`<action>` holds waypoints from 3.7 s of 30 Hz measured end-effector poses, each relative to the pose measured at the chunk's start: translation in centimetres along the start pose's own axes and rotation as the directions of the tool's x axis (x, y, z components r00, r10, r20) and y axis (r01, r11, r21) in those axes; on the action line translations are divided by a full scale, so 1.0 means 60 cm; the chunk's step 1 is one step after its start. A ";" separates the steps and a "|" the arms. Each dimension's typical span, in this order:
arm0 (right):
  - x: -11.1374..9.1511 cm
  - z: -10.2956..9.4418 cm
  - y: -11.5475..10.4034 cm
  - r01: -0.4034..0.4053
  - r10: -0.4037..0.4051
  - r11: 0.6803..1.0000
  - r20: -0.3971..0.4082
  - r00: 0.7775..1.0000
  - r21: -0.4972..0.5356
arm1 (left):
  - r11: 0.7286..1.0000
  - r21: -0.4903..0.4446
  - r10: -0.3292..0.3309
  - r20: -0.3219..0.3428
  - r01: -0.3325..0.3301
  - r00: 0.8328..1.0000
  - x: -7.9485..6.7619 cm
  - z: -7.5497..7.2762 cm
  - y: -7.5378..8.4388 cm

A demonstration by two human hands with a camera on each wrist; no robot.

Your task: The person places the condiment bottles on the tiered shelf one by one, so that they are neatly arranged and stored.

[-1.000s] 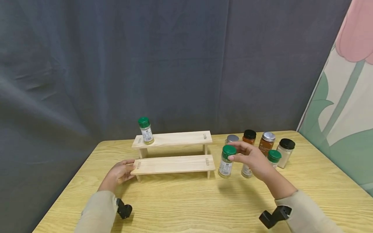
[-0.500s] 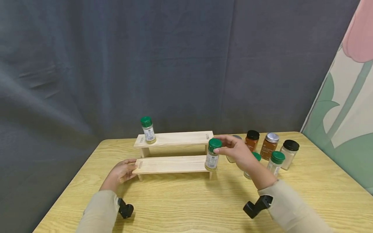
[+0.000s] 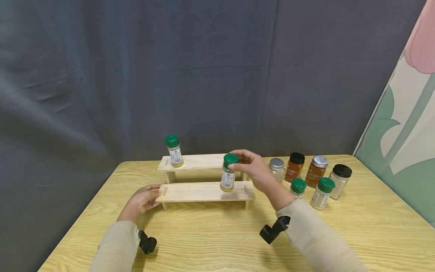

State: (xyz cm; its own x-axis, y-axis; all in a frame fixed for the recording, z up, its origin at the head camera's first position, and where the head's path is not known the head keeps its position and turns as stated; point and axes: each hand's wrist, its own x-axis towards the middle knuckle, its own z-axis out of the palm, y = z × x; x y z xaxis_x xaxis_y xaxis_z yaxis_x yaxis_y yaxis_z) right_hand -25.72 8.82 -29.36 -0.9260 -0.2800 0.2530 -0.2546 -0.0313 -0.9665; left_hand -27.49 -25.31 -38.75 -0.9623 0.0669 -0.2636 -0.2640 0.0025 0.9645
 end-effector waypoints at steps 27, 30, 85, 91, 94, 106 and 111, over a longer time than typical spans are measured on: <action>0.107 0.075 -0.026 -0.029 0.030 0.998 0.003 1.000 -0.053 | 0.998 -0.066 0.031 0.086 -0.025 0.996 0.028 -0.025 -0.026; 0.118 0.082 -0.023 -0.042 0.042 0.997 -0.001 0.999 -0.067 | 0.997 -0.073 0.028 0.091 -0.021 0.995 0.048 -0.037 -0.043; 0.189 0.142 0.006 -0.059 0.051 0.964 -0.038 0.998 -0.261 | 1.000 -0.016 -0.020 0.018 0.020 1.000 -0.003 -0.002 -0.004; 0.189 0.138 0.004 -0.064 0.051 0.963 -0.055 0.997 -0.261 | 0.999 -0.037 -0.020 0.035 0.021 0.999 0.001 0.000 -0.004; 0.189 0.136 0.003 -0.064 0.049 0.962 -0.063 0.997 -0.266 | 0.999 -0.037 -0.023 0.029 0.024 0.999 0.004 0.000 -0.004; 0.173 0.117 -0.009 -0.060 0.039 0.958 -0.080 0.996 -0.279 | 1.000 -0.003 -0.020 0.026 0.020 0.999 0.007 0.000 0.003; 0.154 0.098 -0.018 -0.051 0.035 0.963 -0.068 0.997 -0.263 | 1.000 -0.014 -0.020 0.032 0.020 0.999 0.013 0.002 0.001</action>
State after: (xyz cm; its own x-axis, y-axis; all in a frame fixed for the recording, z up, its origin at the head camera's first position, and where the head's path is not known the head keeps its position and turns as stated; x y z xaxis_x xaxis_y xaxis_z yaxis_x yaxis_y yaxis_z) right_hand -32.34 0.64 -26.22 -0.9510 -0.2154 0.2218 -0.2712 0.2364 -0.9330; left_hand -28.26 -25.11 -38.87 -0.9543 0.0992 -0.2820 -0.2843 -0.0102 0.9587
